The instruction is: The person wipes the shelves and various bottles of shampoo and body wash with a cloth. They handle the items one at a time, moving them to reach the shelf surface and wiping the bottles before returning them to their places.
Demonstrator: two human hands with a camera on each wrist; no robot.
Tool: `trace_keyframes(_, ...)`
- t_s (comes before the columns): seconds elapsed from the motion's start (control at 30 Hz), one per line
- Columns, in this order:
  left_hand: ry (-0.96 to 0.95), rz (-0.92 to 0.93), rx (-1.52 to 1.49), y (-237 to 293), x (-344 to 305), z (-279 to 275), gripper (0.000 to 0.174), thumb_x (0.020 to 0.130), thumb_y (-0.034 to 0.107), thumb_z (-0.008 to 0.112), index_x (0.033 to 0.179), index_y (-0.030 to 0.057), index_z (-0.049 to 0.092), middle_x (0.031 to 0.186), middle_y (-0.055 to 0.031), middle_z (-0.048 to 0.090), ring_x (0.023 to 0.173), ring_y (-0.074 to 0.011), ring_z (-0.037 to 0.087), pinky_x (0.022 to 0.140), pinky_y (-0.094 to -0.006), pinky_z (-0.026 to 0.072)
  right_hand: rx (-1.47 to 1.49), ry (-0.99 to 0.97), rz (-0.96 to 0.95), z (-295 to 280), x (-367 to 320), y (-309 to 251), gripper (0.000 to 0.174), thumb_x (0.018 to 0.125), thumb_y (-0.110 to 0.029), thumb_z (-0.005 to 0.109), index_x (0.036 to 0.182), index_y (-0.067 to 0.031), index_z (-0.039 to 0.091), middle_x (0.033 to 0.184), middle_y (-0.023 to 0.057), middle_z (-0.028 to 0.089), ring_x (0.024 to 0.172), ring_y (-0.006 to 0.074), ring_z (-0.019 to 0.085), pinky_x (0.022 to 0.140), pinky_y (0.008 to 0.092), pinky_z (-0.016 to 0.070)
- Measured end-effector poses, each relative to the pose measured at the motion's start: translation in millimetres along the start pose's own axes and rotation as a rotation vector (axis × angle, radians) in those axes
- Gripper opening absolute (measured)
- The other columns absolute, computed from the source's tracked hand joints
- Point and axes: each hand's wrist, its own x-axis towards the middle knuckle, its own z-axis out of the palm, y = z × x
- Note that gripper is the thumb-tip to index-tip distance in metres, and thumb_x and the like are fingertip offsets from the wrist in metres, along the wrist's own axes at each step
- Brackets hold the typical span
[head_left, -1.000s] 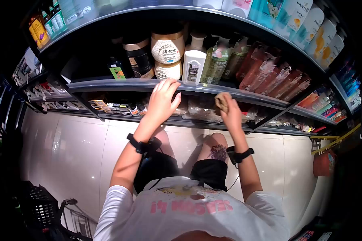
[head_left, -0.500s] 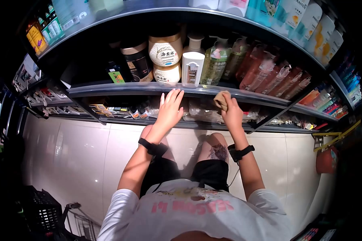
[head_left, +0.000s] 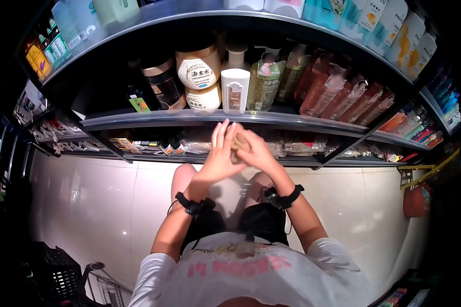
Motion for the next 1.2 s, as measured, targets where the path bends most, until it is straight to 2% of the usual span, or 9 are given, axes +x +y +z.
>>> trace_keyframes(0.1, 0.037, -0.021, -0.331, 1.8, 3.1, 5.8, 0.086, 0.059, 0.011, 0.077, 0.134, 0.0070, 0.036, 0.136, -0.0195, 0.032, 0.125, -0.0369, 0.036, 0.102, -0.0413, 0.0341, 0.220, -0.247, 0.262, 2.5, -9.4, -17.3, 0.061, 0.085, -0.024, 0.060, 0.133, 0.0030, 0.034, 0.119, 0.0168, 0.053, 0.113, 0.0226, 0.050, 0.096, 0.0336, 0.0375)
trace_keyframes(0.23, 0.069, -0.055, -0.425, -2.9, 10.2, 2.2, 0.059, 0.068, 0.003, 0.068, 0.124, 0.0042, 0.048, 0.119, -0.0135, 0.047, 0.112, -0.0268, 0.049, 0.096, -0.0333, 0.0386, 0.408, -0.289, 0.410, -27.5, 2.8, -38.6, 0.056, 0.091, -0.028, 0.057, 0.135, -0.0023, 0.034, 0.112, 0.0110, 0.056, 0.101, 0.0139, 0.051, 0.088, 0.0288, 0.0418)
trace_keyframes(0.3, 0.104, -0.116, -0.436, -8.5, 6.6, 2.3, 0.054, 0.071, -0.001, 0.062, 0.123, 0.0027, 0.048, 0.119, -0.0125, 0.048, 0.112, -0.0237, 0.049, 0.097, -0.0318, 0.0375, -0.088, 0.034, -0.007, -40.3, 12.5, -38.0, 0.031, 0.087, -0.019, 0.060, 0.110, 0.0010, 0.057, 0.080, 0.0097, 0.065, 0.072, 0.0178, 0.062, 0.068, 0.0297, 0.0486)
trace_keyframes(0.4, 0.211, -0.197, -0.471, -23.0, 0.4, -3.7, 0.046, 0.077, -0.005, 0.055, 0.122, 0.0014, 0.049, 0.114, -0.0099, 0.052, 0.110, -0.0200, 0.050, 0.095, -0.0288, 0.0374, -0.132, 0.573, -0.072, -74.3, 44.0, -36.8, 0.025, 0.082, -0.010, 0.061, 0.104, 0.0011, 0.058, 0.097, 0.0127, 0.061, 0.083, 0.0204, 0.059, 0.076, 0.0309, 0.0474)
trace_keyframes(0.47, 0.248, -0.303, -0.589, -27.7, 0.7, -7.7, 0.042, 0.083, 0.000, 0.057, 0.123, 0.0011, 0.047, 0.116, -0.0107, 0.052, 0.110, -0.0194, 0.050, 0.095, -0.0295, 0.0376, -0.231, 0.587, -0.048, -85.1, 62.5, -12.7, 0.044, 0.080, -0.019, 0.067, 0.113, 0.0039, 0.049, 0.106, 0.0179, 0.057, 0.092, 0.0255, 0.057, 0.082, 0.0337, 0.0449)
trace_keyframes(0.63, 0.219, -0.250, -0.700, -13.0, 18.6, -24.5, 0.055, 0.083, 0.003, 0.064, 0.131, 0.0064, 0.038, 0.110, -0.0037, 0.045, 0.100, -0.0113, 0.044, 0.090, -0.0249, 0.0388, -0.172, 0.414, 0.106, -81.4, 79.6, -5.9, 0.063, 0.076, -0.025, 0.074, 0.118, 0.0061, 0.039, 0.115, 0.0204, 0.051, 0.107, 0.0217, 0.051, 0.090, 0.0346, 0.0406)
trace_keyframes(0.77, 0.073, -0.270, -0.970, 3.1, 21.4, -27.0, 0.081, 0.074, 0.005, 0.074, 0.138, 0.0043, 0.024, 0.131, -0.0092, 0.036, 0.121, -0.0169, 0.036, 0.103, -0.0295, 0.0277, -0.169, 0.418, 0.136, -81.6, 88.1, 14.9, 0.066, 0.067, -0.032, 0.081, 0.106, 0.0085, 0.046, 0.104, 0.0207, 0.057, 0.096, 0.0221, 0.056, 0.084, 0.0341, 0.0445)
trace_keyframes(0.97, -0.075, -0.338, -1.252, 14.9, 16.0, -21.3, 0.092, 0.072, -0.012, 0.058, 0.143, 0.0152, 0.007, 0.130, -0.0085, 0.030, 0.120, -0.0169, 0.036, 0.100, -0.0328, 0.0337, -0.306, 0.390, 0.202, -77.6, 90.0, 7.2, 0.066, 0.060, -0.032, 0.085, 0.100, 0.0072, 0.050, 0.093, 0.0152, 0.062, 0.086, 0.0186, 0.060, 0.078, 0.0320, 0.0479)
trace_keyframes(1.2, 0.147, -0.272, -1.031, 5.3, 7.3, -23.9, 0.088, 0.070, -0.018, 0.050, 0.142, 0.0137, 0.008, 0.127, -0.0098, 0.033, 0.119, -0.0196, 0.039, 0.100, -0.0342, 0.0376, 0.502, 0.500, -0.155, -99.1, 54.0, -18.0, 0.065, 0.064, -0.010, 0.079, 0.117, -0.0013, 0.043, 0.116, 0.0125, 0.050, 0.105, 0.0239, 0.052, 0.093, 0.0394, 0.0442)
